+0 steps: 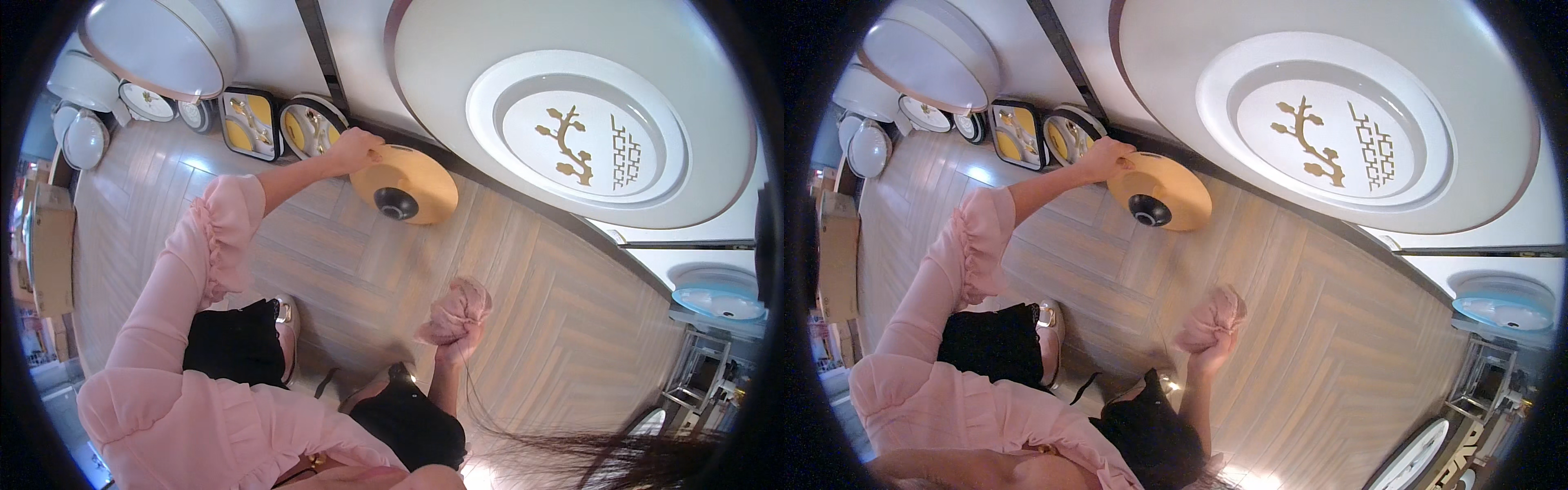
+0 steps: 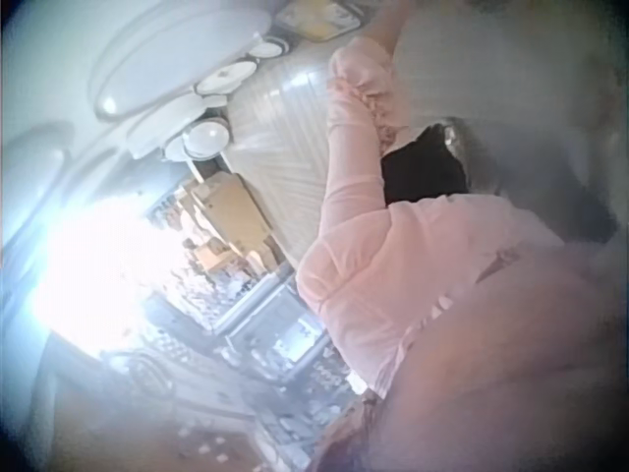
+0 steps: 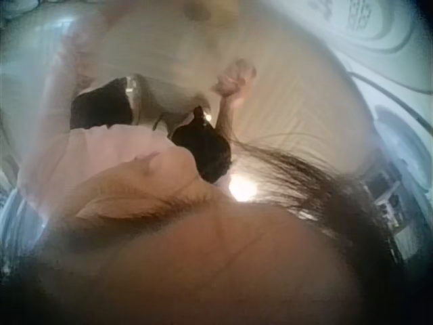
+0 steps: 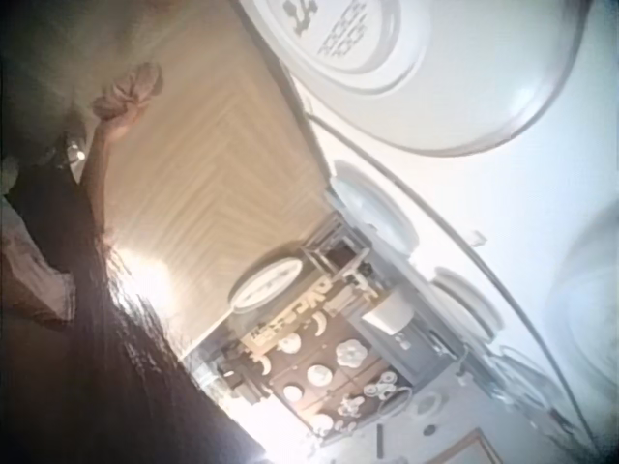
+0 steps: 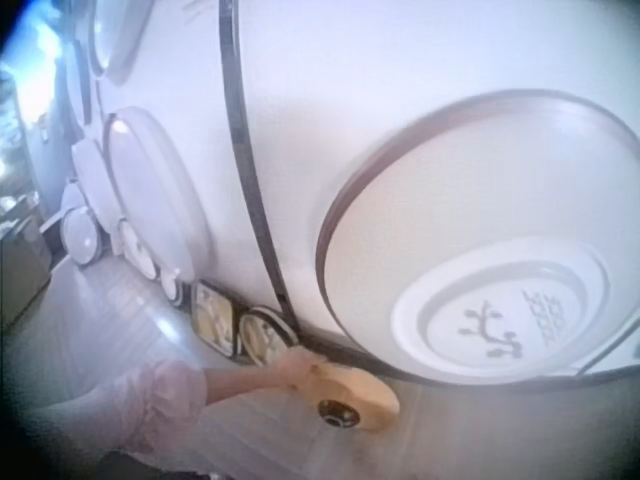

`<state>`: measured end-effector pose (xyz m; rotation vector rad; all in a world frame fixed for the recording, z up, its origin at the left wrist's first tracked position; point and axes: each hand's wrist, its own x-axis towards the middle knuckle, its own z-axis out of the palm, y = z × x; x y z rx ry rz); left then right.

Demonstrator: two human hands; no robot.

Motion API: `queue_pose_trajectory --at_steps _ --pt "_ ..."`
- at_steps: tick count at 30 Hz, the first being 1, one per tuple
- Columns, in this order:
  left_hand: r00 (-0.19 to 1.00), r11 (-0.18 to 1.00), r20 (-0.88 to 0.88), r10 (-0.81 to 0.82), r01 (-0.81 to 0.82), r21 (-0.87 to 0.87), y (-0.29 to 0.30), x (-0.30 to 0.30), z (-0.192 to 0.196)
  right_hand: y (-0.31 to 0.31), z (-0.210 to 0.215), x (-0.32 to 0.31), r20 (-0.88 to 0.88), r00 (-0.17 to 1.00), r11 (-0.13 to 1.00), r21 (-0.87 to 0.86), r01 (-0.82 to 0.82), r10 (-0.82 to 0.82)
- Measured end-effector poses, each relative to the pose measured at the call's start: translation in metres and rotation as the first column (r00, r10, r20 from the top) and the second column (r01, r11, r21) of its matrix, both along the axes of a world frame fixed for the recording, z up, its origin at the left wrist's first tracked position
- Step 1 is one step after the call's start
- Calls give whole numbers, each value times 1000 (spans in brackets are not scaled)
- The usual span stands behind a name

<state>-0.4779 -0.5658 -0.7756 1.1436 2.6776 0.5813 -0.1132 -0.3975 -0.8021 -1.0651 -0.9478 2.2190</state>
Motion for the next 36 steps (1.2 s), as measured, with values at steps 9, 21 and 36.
queue_pose_trajectory --at_steps 9,21,36 --pt "999 996 -22 26 -24 91 20 -10 -6 -3 -12 -16 110 994 1000 -22 11 -9" --pt "996 995 -13 93 -93 44 28 -16 -18 -32 -62 -34 -97 991 984 -147 -102 88" --pt "853 936 -405 329 -238 260 -128 -39 9 21 97 -49 224 731 701 207 -682 645"
